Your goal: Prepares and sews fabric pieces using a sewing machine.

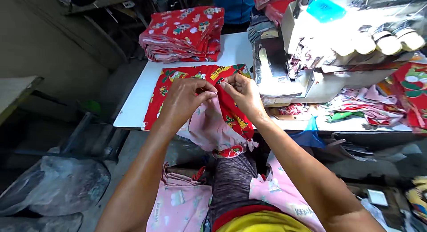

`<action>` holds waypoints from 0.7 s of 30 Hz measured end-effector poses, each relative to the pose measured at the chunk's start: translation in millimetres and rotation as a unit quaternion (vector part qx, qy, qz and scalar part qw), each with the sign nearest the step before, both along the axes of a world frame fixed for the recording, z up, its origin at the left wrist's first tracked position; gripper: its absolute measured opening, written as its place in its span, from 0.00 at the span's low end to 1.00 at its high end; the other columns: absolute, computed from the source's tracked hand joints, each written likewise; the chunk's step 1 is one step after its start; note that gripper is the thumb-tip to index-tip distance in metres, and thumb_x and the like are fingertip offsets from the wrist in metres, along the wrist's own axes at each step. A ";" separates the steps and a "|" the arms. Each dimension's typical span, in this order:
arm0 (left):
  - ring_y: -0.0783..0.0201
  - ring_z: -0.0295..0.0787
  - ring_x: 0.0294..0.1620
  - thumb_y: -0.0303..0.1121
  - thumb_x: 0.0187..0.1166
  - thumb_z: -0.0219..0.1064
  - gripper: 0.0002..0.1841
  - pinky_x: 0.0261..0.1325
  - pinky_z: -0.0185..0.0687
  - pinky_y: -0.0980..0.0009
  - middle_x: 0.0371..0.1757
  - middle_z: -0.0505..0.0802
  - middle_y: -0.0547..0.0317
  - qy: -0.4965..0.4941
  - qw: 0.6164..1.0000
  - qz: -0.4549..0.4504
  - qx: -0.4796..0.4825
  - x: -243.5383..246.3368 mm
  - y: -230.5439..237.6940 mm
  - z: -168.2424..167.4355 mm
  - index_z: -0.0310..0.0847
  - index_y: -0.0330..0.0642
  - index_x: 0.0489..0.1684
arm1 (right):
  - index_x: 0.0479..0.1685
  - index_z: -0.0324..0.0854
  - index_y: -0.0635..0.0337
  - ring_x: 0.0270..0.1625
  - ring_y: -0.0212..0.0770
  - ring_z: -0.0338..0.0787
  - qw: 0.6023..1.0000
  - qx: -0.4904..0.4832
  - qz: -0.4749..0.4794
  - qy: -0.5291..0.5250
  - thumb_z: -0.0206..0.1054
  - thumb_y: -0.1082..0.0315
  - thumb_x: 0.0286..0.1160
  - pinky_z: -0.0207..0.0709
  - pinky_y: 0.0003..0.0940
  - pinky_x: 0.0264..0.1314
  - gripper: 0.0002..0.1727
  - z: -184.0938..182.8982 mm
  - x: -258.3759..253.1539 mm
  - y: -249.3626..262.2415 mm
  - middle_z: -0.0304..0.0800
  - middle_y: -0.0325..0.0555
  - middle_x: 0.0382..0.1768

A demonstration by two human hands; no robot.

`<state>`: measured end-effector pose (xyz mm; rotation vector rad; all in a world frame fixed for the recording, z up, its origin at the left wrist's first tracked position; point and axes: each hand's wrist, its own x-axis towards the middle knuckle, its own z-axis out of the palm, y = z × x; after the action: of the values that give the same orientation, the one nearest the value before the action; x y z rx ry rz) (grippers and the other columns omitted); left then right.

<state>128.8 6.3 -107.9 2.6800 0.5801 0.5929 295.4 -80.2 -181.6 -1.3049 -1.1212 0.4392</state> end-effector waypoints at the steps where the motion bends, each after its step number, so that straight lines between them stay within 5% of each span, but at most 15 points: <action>1: 0.77 0.90 0.36 0.37 0.78 0.73 0.07 0.46 0.85 0.77 0.37 0.95 0.66 -0.026 1.000 -0.004 -0.004 0.6 -1.1 0.7 0.93 0.45 0.41 | 0.47 0.86 0.62 0.35 0.25 0.88 1.000 0.004 0.002 0.005 0.66 0.65 0.83 0.82 0.23 0.43 0.09 -0.3 -0.5 0.4 0.92 0.40 0.37; 4: 0.78 0.83 0.43 0.42 0.77 0.73 0.10 0.50 0.76 0.77 0.40 0.92 0.68 -0.087 0.995 -0.019 -0.049 5.9 -3.8 -3.0 0.91 0.46 0.41 | 0.47 0.86 0.62 0.37 0.26 0.89 0.999 0.010 0.009 0.038 0.66 0.67 0.83 0.83 0.24 0.46 0.07 0.2 -3.9 0.4 0.92 0.41 0.38; 6: 0.79 0.86 0.46 0.40 0.77 0.74 0.09 0.55 0.81 0.77 0.41 0.92 0.69 -0.115 0.989 -0.018 -0.092 10.1 -5.2 -7.4 0.89 0.45 0.41 | 0.47 0.86 0.63 0.38 0.26 0.89 0.997 0.020 0.020 0.073 0.65 0.70 0.83 0.82 0.23 0.46 0.07 0.0 -6.8 -1.5 0.92 0.42 0.38; 12: 0.82 0.87 0.38 0.30 0.77 0.74 0.07 0.45 0.83 0.84 0.38 0.92 0.67 -0.157 0.975 0.019 -0.157 15.2 -11.5 -14.3 0.88 0.39 0.46 | 0.48 0.86 0.65 0.39 0.25 0.88 0.991 0.053 0.041 0.120 0.65 0.71 0.82 0.81 0.21 0.46 0.07 -2.3 -7.9 -16.3 0.91 0.41 0.38; 21: 0.82 0.87 0.34 0.32 0.76 0.75 0.06 0.41 0.84 0.84 0.35 0.92 0.69 -0.179 0.969 0.024 -0.168 19.3 -17.0 -21.6 0.89 0.41 0.43 | 0.50 0.85 0.64 0.36 0.25 0.87 0.987 0.070 0.042 0.137 0.65 0.71 0.83 0.81 0.19 0.41 0.07 0.2 -6.5 -25.7 0.90 0.40 0.37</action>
<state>148.1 -10.7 -129.5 2.1803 0.5828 0.8808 288.9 -105.8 -181.4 -1.0412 -0.9597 0.5731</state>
